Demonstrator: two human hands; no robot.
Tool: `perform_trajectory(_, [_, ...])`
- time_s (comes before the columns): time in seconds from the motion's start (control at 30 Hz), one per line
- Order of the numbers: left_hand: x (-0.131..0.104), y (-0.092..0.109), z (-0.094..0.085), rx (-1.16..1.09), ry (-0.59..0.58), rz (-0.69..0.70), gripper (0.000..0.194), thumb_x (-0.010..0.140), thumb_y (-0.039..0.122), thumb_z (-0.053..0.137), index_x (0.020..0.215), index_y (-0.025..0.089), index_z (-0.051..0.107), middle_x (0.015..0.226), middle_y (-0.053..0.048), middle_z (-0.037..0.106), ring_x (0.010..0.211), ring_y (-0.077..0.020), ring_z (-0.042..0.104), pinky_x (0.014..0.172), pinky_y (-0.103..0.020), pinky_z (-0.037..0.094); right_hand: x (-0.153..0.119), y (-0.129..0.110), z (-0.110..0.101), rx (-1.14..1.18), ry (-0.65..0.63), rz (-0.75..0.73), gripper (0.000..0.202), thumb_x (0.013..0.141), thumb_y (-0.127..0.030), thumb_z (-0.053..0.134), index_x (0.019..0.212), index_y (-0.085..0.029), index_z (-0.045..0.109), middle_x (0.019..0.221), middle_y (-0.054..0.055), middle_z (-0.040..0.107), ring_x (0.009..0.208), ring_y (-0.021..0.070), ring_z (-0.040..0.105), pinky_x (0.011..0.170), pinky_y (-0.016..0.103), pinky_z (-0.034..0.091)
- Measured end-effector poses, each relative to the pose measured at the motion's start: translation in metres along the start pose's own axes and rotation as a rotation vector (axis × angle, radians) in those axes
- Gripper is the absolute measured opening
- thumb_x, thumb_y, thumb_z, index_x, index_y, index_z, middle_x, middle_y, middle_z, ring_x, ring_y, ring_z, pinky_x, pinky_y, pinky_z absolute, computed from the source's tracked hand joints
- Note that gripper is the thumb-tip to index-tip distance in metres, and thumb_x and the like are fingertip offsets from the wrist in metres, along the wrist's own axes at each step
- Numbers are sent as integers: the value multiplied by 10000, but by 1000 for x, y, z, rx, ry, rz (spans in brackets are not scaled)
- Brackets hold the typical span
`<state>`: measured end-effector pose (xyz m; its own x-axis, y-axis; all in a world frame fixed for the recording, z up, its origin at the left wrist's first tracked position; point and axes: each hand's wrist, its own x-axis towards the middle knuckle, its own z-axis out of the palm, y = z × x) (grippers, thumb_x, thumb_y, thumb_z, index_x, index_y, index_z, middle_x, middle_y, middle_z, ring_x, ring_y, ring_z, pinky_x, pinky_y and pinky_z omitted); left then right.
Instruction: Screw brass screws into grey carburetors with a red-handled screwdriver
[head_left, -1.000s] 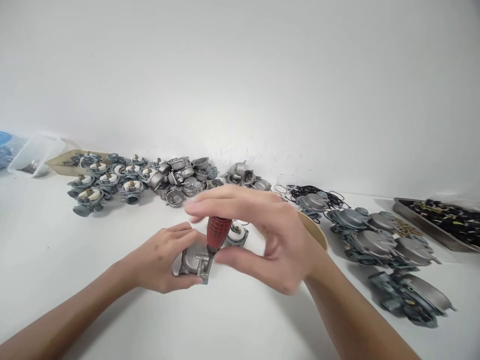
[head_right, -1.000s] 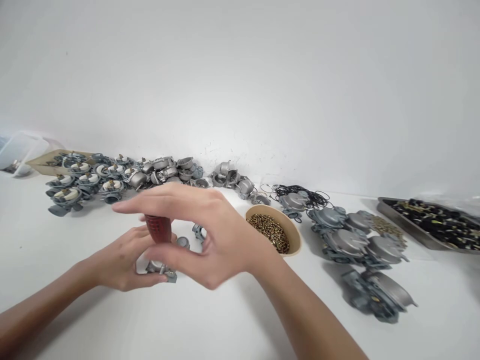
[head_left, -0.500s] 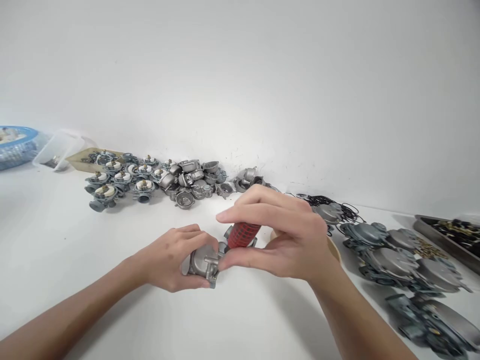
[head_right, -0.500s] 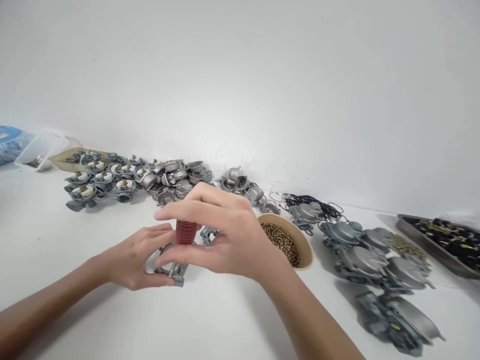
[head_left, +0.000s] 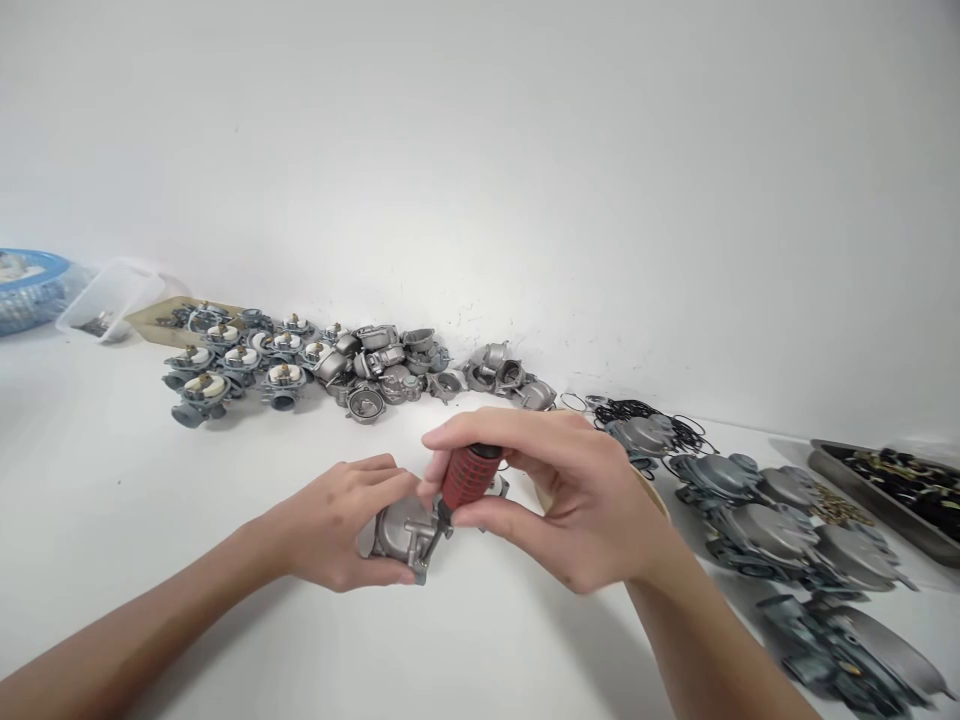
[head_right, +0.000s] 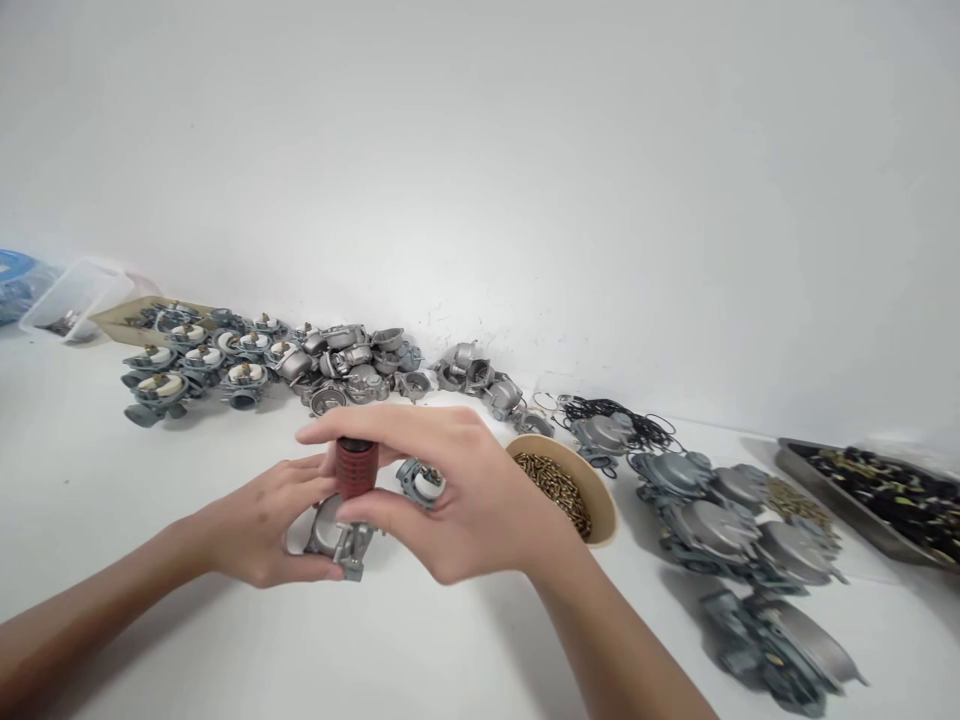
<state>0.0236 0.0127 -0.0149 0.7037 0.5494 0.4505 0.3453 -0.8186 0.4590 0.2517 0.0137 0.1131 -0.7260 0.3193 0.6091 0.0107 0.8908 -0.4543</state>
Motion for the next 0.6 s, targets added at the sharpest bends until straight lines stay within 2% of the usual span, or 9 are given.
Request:
perform_trajectory(0.07, [0, 1, 0, -10, -7, -8, 515, 902, 475, 743, 1310, 263, 511, 1234, -84, 703, 1110, -309, 672, 908, -406, 542, 0, 0, -1, -83, 69, -17, 349, 855, -224, 831, 1166, -201, 676, 786, -6, 723, 721, 136, 668, 718, 288, 585])
perform_trajectory(0.1, [0, 1, 0, -11, -10, -15, 517, 898, 471, 747, 1307, 264, 510, 1236, -80, 702, 1106, -307, 673, 903, -403, 542, 0, 0, -2, -112, 69, -22, 373, 831, -248, 856, 1155, -197, 679, 780, -7, 717, 720, 138, 660, 733, 298, 584])
perform_trajectory(0.17, [0, 0, 0, -4, -7, -15, 502, 890, 477, 752, 1282, 264, 521, 1229, -78, 702, 1096, -308, 672, 878, -394, 541, 0, -2, -4, -85, -7, -19, 354, 904, -237, 769, 1233, -176, 654, 914, 44, 744, 798, 156, 681, 792, 330, 599])
perform_trajectory(0.23, [0, -1, 0, 4, 3, -2, 492, 888, 491, 750, 1264, 261, 530, 1201, -78, 705, 1066, -307, 673, 836, -379, 536, -1, -4, -5, -4, -65, -4, 330, 970, -163, 635, 1299, -166, 622, 1008, 77, 750, 846, 157, 703, 799, 328, 614])
perform_trajectory(0.27, [0, -1, 0, 5, 4, -1, 486, 888, 494, 749, 1256, 261, 531, 1177, -74, 708, 1036, -300, 674, 811, -370, 531, -1, -5, -5, 8, -58, 0, 303, 975, -153, 626, 1278, -173, 632, 985, 68, 751, 820, 147, 705, 763, 304, 615])
perform_trajectory(0.37, [2, 1, -1, -1, -8, -20, 459, 879, 491, 757, 1214, 266, 538, 1072, -39, 709, 912, -259, 665, 744, -341, 505, -2, -8, -5, -116, 44, 12, 243, 900, -236, 784, 1117, -202, 680, 766, -10, 711, 681, 119, 665, 678, 254, 584])
perform_trajectory(0.43, [2, 2, -1, -3, -13, -38, 436, 874, 480, 761, 1185, 266, 545, 1038, -27, 704, 882, -247, 656, 731, -332, 492, -2, -9, -5, -150, 20, 38, 291, 906, -269, 774, 1167, -197, 669, 871, 22, 740, 702, 123, 670, 717, 280, 595])
perform_trajectory(0.53, [1, 2, 0, -4, 5, -34, 470, 865, 485, 767, 1217, 262, 547, 1085, -54, 704, 936, -268, 662, 753, -335, 494, -4, -9, -5, -1, -76, 78, 360, 981, -167, 618, 1340, -170, 592, 1100, 97, 745, 814, 132, 714, 763, 295, 621])
perform_trajectory(0.6, [1, 1, 2, 0, 17, -22, 500, 853, 489, 778, 1236, 265, 548, 1088, -62, 702, 937, -273, 661, 755, -332, 491, -5, -9, -5, 9, -51, 87, 356, 956, -144, 668, 1307, -170, 612, 971, 56, 756, 790, 123, 713, 742, 263, 613])
